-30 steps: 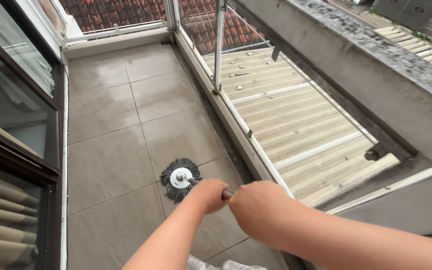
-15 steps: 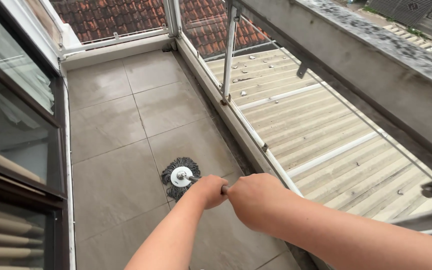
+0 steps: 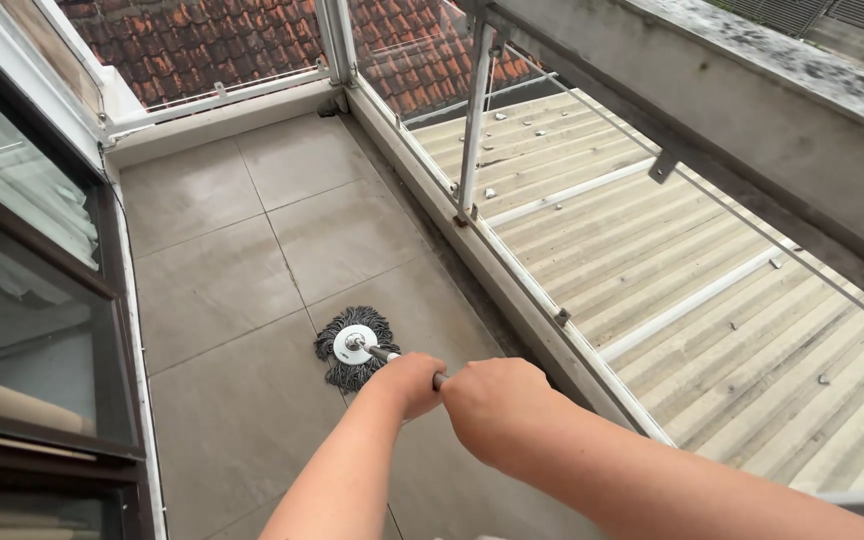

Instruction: Mopping the tiled floor of a balcony using a spin mop and bucket.

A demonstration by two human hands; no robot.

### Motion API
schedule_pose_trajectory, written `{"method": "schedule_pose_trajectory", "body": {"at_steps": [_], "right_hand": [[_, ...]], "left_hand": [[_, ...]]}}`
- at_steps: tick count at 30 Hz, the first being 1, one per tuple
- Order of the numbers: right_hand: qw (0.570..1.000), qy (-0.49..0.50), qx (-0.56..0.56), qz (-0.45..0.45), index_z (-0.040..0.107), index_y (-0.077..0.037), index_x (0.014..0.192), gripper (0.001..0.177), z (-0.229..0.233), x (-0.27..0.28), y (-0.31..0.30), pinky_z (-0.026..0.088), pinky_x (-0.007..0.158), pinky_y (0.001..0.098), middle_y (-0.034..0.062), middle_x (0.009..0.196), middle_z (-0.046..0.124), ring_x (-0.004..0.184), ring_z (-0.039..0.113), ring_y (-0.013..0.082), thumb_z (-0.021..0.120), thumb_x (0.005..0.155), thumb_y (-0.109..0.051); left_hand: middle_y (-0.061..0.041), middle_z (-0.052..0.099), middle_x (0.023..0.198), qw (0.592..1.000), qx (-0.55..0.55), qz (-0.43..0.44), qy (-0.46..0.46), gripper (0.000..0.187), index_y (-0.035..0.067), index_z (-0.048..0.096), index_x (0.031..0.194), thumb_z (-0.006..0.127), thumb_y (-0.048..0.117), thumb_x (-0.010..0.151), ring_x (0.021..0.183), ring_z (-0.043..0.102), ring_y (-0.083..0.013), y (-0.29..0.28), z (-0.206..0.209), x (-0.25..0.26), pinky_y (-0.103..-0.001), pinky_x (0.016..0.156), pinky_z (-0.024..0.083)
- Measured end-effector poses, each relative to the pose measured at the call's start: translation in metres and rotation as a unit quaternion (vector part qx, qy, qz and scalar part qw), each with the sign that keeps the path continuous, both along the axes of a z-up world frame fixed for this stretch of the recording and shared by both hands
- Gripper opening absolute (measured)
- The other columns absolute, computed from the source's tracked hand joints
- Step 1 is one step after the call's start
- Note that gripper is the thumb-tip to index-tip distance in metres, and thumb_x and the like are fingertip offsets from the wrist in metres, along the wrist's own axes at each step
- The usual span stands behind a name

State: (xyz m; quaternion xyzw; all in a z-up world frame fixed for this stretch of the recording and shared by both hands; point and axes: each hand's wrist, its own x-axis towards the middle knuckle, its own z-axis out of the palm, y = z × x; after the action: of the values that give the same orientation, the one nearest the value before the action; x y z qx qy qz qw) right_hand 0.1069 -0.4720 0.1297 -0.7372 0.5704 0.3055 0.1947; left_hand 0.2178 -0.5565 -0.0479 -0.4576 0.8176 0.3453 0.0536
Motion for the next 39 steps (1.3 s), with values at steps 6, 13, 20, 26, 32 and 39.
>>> {"method": "schedule_pose_trajectory", "body": {"at_steps": [6,13,20,26,32,39], "right_hand": [[0.999,-0.029,-0.014,-0.019,0.073,-0.009,0.096,0.015,-0.004,0.016,-0.049,0.058,0.068,0.0408,0.0080,0.092,0.075,0.088,0.073,0.0273,0.066,0.086,-0.003],[1.000,-0.002,0.005,0.011,0.072,-0.009,0.106,0.022,0.001,0.029,-0.120,0.061,0.071,0.0417,0.0079,0.099,0.075,0.094,0.073,0.0266,0.067,0.085,-0.003],[0.998,0.012,0.004,0.055,0.074,-0.010,0.112,0.026,0.012,0.040,-0.207,0.060,0.077,0.0412,0.0090,0.109,0.075,0.101,0.074,0.0272,0.065,0.088,-0.006],[0.996,0.028,0.027,0.081,0.070,-0.009,0.119,0.034,-0.005,0.046,-0.272,0.059,0.079,0.0396,0.0098,0.117,0.073,0.107,0.072,0.0270,0.072,0.085,-0.008],[0.992,0.014,0.014,0.129,0.072,-0.007,0.116,0.031,-0.014,0.066,-0.328,0.060,0.077,0.0399,0.0095,0.116,0.073,0.105,0.072,0.0272,0.073,0.085,-0.007],[0.990,0.022,0.007,0.136,0.071,-0.007,0.116,0.030,-0.018,0.102,-0.381,0.060,0.077,0.0402,0.0096,0.116,0.072,0.105,0.072,0.0276,0.072,0.086,-0.008]], "left_hand": [[-0.014,0.073,0.099,1.000,-0.024,0.006,0.019,0.013,0.010,0.071,0.090,0.062,0.015,0.083,0.097,0.066,-0.0375,-0.051,-0.023,0.016,-0.045,0.083,0.054],[-0.012,0.074,0.108,0.999,0.017,0.033,0.015,0.027,0.017,0.077,0.103,0.057,0.016,0.084,0.102,0.067,-0.0363,-0.112,-0.003,0.028,-0.044,0.088,0.056],[-0.009,0.070,0.126,0.999,0.027,0.010,-0.032,0.034,0.020,0.074,0.119,0.053,0.031,0.095,0.118,0.063,-0.0329,-0.189,0.019,0.035,-0.042,0.099,0.051],[-0.004,0.049,0.145,0.992,0.025,0.087,-0.089,0.037,0.027,0.066,0.129,0.058,0.028,0.093,0.124,0.059,-0.0273,-0.238,0.021,0.043,-0.041,0.101,0.050],[-0.007,0.058,0.136,0.976,-0.004,0.206,-0.077,0.034,0.019,0.062,0.129,0.056,0.026,0.096,0.122,0.061,-0.0313,-0.285,-0.017,0.061,-0.044,0.098,0.052],[-0.011,0.068,0.126,0.973,0.034,0.219,-0.070,0.031,0.011,0.070,0.115,0.056,0.030,0.095,0.118,0.063,-0.0321,-0.333,-0.005,0.097,-0.043,0.095,0.053]]}}
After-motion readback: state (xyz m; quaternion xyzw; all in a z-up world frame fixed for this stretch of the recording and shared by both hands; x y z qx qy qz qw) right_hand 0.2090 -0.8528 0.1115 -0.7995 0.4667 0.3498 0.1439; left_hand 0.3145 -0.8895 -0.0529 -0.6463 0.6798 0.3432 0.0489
